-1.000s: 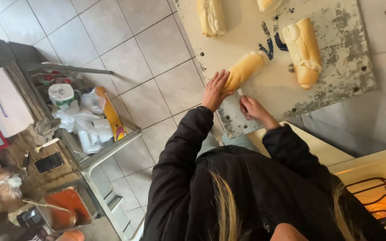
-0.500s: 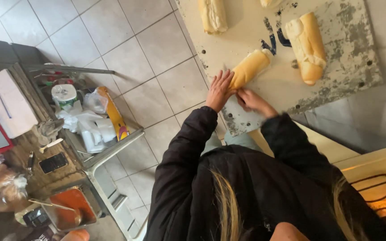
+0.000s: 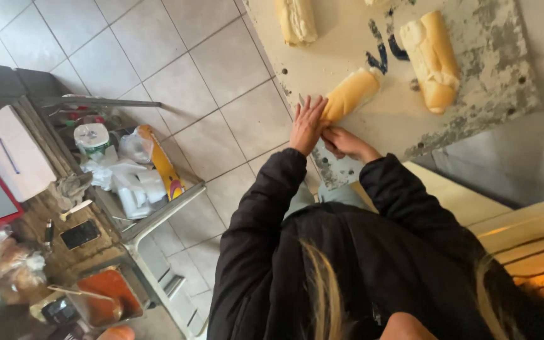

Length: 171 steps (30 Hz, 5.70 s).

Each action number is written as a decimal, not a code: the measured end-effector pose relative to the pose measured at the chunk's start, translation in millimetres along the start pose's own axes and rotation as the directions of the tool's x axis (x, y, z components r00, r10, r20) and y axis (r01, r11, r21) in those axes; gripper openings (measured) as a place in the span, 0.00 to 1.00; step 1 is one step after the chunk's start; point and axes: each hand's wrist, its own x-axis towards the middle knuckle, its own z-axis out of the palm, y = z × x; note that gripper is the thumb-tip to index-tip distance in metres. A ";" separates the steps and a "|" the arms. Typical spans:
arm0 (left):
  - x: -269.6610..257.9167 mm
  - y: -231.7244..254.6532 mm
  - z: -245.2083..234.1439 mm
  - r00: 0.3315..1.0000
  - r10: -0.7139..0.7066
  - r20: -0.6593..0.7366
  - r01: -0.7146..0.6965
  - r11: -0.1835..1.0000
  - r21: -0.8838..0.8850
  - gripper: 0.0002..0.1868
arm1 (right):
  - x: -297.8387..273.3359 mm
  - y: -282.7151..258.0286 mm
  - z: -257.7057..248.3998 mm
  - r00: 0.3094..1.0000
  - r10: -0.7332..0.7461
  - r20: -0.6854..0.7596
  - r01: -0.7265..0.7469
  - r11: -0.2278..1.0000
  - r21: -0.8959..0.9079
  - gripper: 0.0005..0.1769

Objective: Preparing bread for sandwiches by slicing and opening long rolls.

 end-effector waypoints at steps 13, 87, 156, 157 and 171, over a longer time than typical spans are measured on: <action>11.9 -70.3 84.0 0.994 0.087 -0.064 -0.056 0.924 0.377 0.35 | 19.3 36.9 2.4 0.996 -0.058 -0.071 0.038 0.967 -0.253 0.25; -19.9 -90.5 122.7 0.851 -0.380 0.361 0.489 0.327 -0.808 0.27 | -118.8 -19.4 -71.2 0.263 -0.549 -0.794 -0.084 0.806 -0.585 0.25; 196.4 -35.5 -45.7 0.838 -0.188 -0.513 0.236 0.971 0.030 0.54 | -56.7 -140.5 -93.9 0.517 -0.741 -0.429 0.269 0.616 -0.740 0.10; 208.7 -40.8 -46.3 0.863 -0.246 -0.442 0.278 0.960 0.009 0.57 | -57.1 -141.9 -90.9 0.582 -0.688 -0.433 0.229 0.649 -0.725 0.11; 199.6 -58.9 -51.7 0.900 -0.399 -0.177 0.409 0.912 0.024 0.62 | 52.6 -172.6 -25.6 0.543 -0.760 -0.357 0.426 0.616 -0.663 0.34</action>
